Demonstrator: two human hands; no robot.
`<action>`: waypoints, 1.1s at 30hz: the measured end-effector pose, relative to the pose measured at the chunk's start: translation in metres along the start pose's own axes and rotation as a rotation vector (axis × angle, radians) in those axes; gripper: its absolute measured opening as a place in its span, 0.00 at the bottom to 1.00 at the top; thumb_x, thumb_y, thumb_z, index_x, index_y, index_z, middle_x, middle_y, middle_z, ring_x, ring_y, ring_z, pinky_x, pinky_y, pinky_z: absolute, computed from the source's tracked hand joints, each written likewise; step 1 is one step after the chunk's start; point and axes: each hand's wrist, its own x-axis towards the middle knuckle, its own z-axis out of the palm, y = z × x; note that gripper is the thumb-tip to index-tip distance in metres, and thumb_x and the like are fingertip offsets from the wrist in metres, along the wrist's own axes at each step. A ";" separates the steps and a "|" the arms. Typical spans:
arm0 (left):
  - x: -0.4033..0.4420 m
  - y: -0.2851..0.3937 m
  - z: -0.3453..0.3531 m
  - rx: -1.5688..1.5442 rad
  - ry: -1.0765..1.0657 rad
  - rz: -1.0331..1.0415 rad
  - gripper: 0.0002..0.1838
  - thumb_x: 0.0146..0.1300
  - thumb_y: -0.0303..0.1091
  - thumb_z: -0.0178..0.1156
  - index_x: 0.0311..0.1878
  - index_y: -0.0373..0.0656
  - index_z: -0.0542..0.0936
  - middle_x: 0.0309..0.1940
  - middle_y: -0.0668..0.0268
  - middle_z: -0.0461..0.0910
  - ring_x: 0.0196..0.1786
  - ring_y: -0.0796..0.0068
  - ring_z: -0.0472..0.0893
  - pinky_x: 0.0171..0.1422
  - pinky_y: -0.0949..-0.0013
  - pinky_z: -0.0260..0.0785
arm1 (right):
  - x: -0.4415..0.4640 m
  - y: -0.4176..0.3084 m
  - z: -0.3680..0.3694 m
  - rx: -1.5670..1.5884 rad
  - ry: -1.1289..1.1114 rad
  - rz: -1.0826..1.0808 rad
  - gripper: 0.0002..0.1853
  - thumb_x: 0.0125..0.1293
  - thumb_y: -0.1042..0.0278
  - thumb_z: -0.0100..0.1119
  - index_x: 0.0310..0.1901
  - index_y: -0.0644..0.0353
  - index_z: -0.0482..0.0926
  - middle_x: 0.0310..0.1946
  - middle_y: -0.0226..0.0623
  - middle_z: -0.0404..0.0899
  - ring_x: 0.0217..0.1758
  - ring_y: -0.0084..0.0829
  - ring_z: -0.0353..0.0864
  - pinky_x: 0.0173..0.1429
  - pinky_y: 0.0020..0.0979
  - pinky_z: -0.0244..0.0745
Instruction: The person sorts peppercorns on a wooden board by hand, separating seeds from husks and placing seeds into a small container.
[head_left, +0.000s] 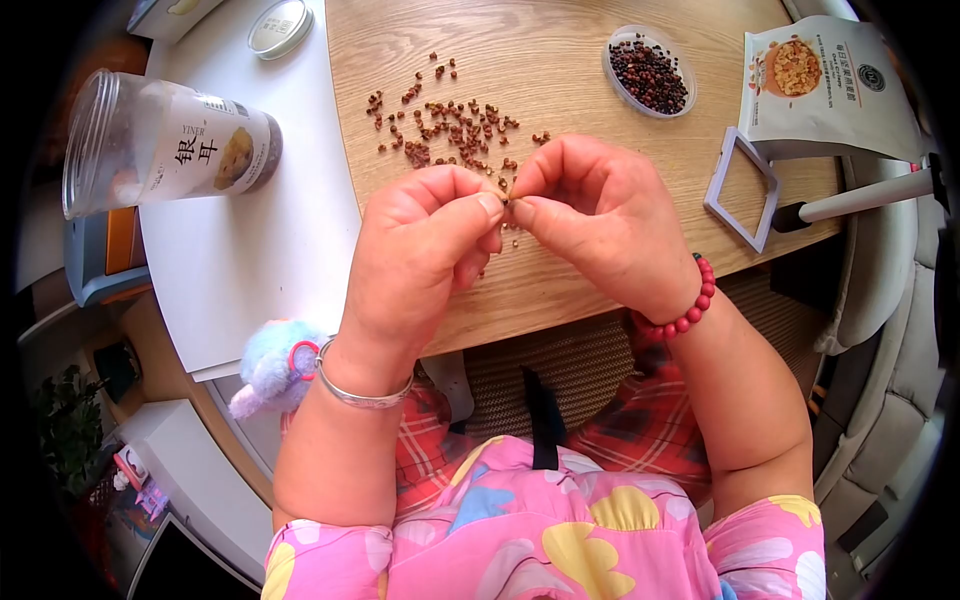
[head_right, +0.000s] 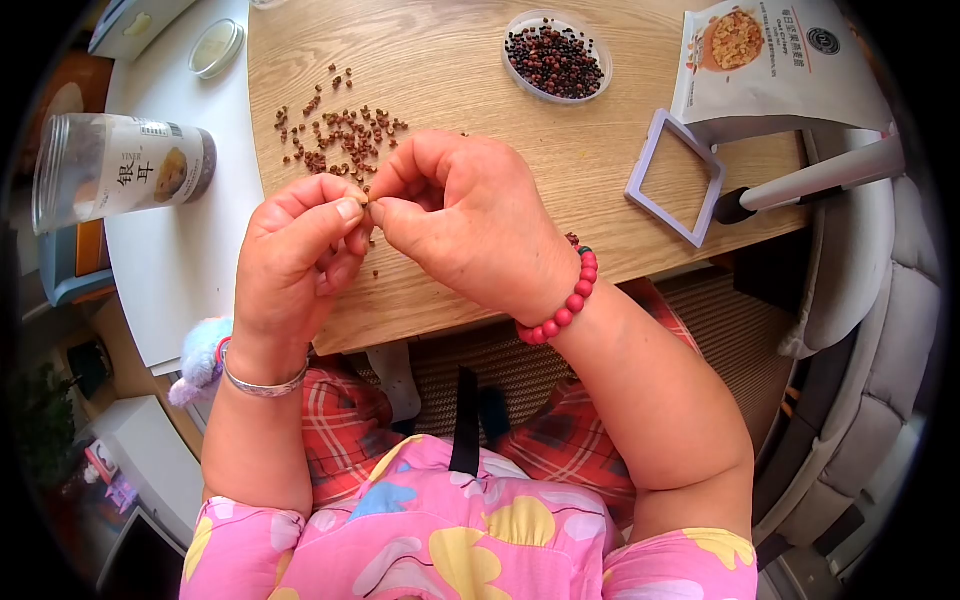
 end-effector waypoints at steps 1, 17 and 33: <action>0.000 0.000 0.000 0.003 0.002 -0.001 0.04 0.60 0.29 0.56 0.34 0.39 0.76 0.21 0.70 0.74 0.16 0.89 0.61 0.19 0.84 0.50 | 0.000 0.000 0.000 0.007 -0.006 0.006 0.06 0.54 0.73 0.60 0.31 0.66 0.79 0.21 0.30 0.78 0.23 0.15 0.72 0.27 0.20 0.69; 0.000 -0.007 0.003 0.287 0.061 0.230 0.05 0.63 0.29 0.57 0.35 0.38 0.78 0.22 0.74 0.73 0.22 0.91 0.65 0.24 0.85 0.54 | 0.000 -0.003 -0.002 -0.153 0.041 -0.160 0.03 0.55 0.77 0.60 0.32 0.65 0.80 0.23 0.37 0.80 0.26 0.23 0.78 0.32 0.24 0.72; 0.000 -0.011 0.007 0.397 0.090 0.298 0.02 0.61 0.24 0.58 0.35 0.36 0.78 0.27 0.76 0.75 0.31 0.89 0.69 0.35 0.82 0.63 | -0.001 -0.005 -0.002 -0.180 0.074 -0.056 0.05 0.53 0.73 0.59 0.30 0.65 0.79 0.21 0.36 0.78 0.23 0.23 0.76 0.29 0.24 0.71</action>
